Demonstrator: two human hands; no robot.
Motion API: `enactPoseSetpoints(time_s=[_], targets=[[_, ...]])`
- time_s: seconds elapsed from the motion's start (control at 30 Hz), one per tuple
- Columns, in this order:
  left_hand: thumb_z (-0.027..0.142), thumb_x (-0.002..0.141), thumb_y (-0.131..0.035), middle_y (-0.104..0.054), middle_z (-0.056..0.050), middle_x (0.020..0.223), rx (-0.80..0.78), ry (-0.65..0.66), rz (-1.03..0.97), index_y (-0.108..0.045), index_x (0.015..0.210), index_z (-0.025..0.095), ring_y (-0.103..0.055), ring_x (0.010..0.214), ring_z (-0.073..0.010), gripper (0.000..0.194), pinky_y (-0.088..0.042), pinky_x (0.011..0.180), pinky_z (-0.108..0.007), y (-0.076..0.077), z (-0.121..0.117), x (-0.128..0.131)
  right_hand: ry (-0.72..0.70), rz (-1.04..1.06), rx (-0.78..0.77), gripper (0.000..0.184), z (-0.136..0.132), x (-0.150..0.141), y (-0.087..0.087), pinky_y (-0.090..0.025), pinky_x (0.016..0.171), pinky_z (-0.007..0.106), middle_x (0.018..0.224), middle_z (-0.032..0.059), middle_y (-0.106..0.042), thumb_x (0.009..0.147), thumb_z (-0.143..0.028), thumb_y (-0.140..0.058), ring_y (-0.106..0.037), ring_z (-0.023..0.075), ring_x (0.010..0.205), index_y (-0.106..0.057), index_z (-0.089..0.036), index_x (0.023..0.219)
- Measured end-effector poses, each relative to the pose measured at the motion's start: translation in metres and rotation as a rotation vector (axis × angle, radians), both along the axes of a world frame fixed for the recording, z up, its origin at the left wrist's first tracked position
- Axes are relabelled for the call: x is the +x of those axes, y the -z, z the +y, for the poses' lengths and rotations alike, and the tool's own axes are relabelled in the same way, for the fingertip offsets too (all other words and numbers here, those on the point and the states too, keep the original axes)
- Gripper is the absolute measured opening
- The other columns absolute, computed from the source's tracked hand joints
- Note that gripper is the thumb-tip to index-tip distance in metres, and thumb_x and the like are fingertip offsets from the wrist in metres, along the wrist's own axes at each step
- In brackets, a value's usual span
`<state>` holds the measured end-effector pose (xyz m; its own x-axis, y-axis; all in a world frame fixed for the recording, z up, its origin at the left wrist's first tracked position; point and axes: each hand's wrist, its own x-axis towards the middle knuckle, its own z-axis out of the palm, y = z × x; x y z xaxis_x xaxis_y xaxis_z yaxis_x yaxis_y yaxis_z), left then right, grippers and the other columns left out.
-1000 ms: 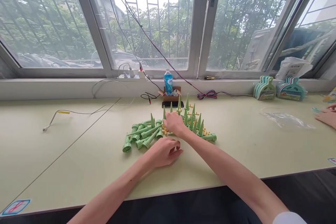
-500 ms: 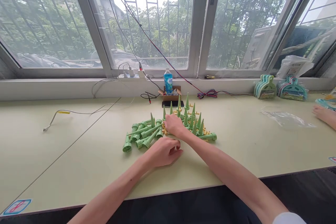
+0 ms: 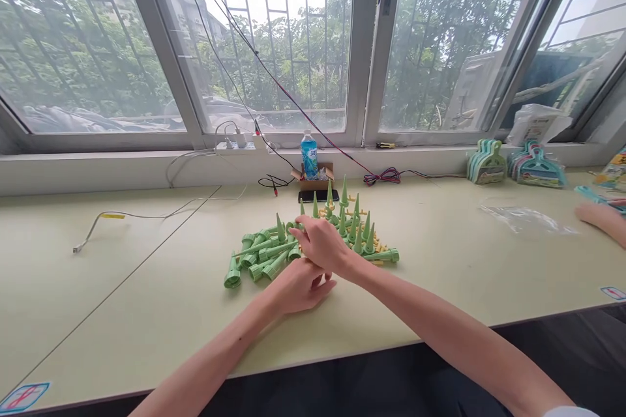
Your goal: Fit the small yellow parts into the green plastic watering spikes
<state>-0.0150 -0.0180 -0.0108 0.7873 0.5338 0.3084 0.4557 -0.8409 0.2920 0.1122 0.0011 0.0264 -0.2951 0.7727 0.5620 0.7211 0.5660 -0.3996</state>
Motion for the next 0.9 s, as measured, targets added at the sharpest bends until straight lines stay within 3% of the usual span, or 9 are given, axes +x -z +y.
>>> enactPoseSetpoints(time_s=[0.2,0.33,0.5,0.6,0.73,0.9], targets=[[0.020,0.084,-0.050,-0.054,-0.001,0.061,0.041,-0.014,-0.080,-0.051,0.070,0.018,-0.038,0.054,-0.0128,0.015,-0.026,0.051,-0.026,0.006,0.004,0.000,-0.238,0.143,0.188,0.027,-0.019,0.017,0.012,-0.045,0.061,0.024,0.075,0.0040,-0.067,0.099,-0.033,-0.047,-0.059,0.0142,0.061,-0.061,-0.014,0.114],[0.011,0.081,-0.046,-0.053,0.001,0.062,-0.090,-0.020,-0.133,-0.052,0.072,0.018,-0.038,0.055,-0.0119,0.013,-0.028,0.053,-0.026,0.005,0.010,0.000,-0.216,0.270,0.327,0.026,-0.025,0.029,0.031,-0.045,0.058,0.024,0.066,0.0016,-0.064,0.099,-0.029,-0.047,-0.056,0.0129,0.056,-0.061,-0.014,0.114],[0.023,0.089,-0.046,-0.043,0.004,0.053,-0.204,-0.129,-0.276,-0.053,0.069,0.018,-0.035,0.048,-0.0095,0.022,-0.028,0.051,-0.024,-0.001,0.014,-0.001,-0.155,0.367,0.320,0.023,-0.025,0.037,0.044,-0.044,0.054,0.022,0.059,-0.0022,-0.058,0.096,-0.026,-0.049,-0.050,0.0110,0.050,-0.062,-0.014,0.111],[0.034,0.093,-0.045,-0.042,0.006,0.047,-0.493,-0.208,-0.486,-0.050,0.068,0.018,-0.039,0.039,-0.0085,0.030,-0.030,0.045,-0.022,-0.005,0.015,0.000,-0.145,0.397,0.275,0.023,-0.023,0.038,0.045,-0.043,0.053,0.022,0.057,-0.0033,-0.056,0.094,-0.026,-0.051,-0.047,0.0103,0.048,-0.062,-0.014,0.110],[0.047,0.092,-0.045,-0.055,0.002,0.059,-0.849,-0.212,-0.797,-0.052,0.075,0.017,-0.045,0.037,-0.0088,0.035,-0.032,0.037,-0.022,-0.013,0.016,0.001,-0.145,0.408,0.221,0.022,-0.023,0.035,0.045,-0.044,0.053,0.022,0.058,-0.0034,-0.054,0.092,-0.024,-0.051,-0.046,0.0101,0.048,-0.063,-0.015,0.108],[0.054,0.089,-0.050,-0.055,0.001,0.062,-1.025,-0.132,-0.885,-0.057,0.081,0.015,-0.045,0.038,-0.0080,0.041,-0.034,0.035,-0.021,-0.017,0.016,0.004,-0.248,0.370,0.175,0.025,-0.025,0.033,0.046,-0.045,0.054,0.021,0.062,-0.0027,-0.056,0.089,-0.018,-0.052,-0.046,0.0096,0.049,-0.062,-0.017,0.111]])
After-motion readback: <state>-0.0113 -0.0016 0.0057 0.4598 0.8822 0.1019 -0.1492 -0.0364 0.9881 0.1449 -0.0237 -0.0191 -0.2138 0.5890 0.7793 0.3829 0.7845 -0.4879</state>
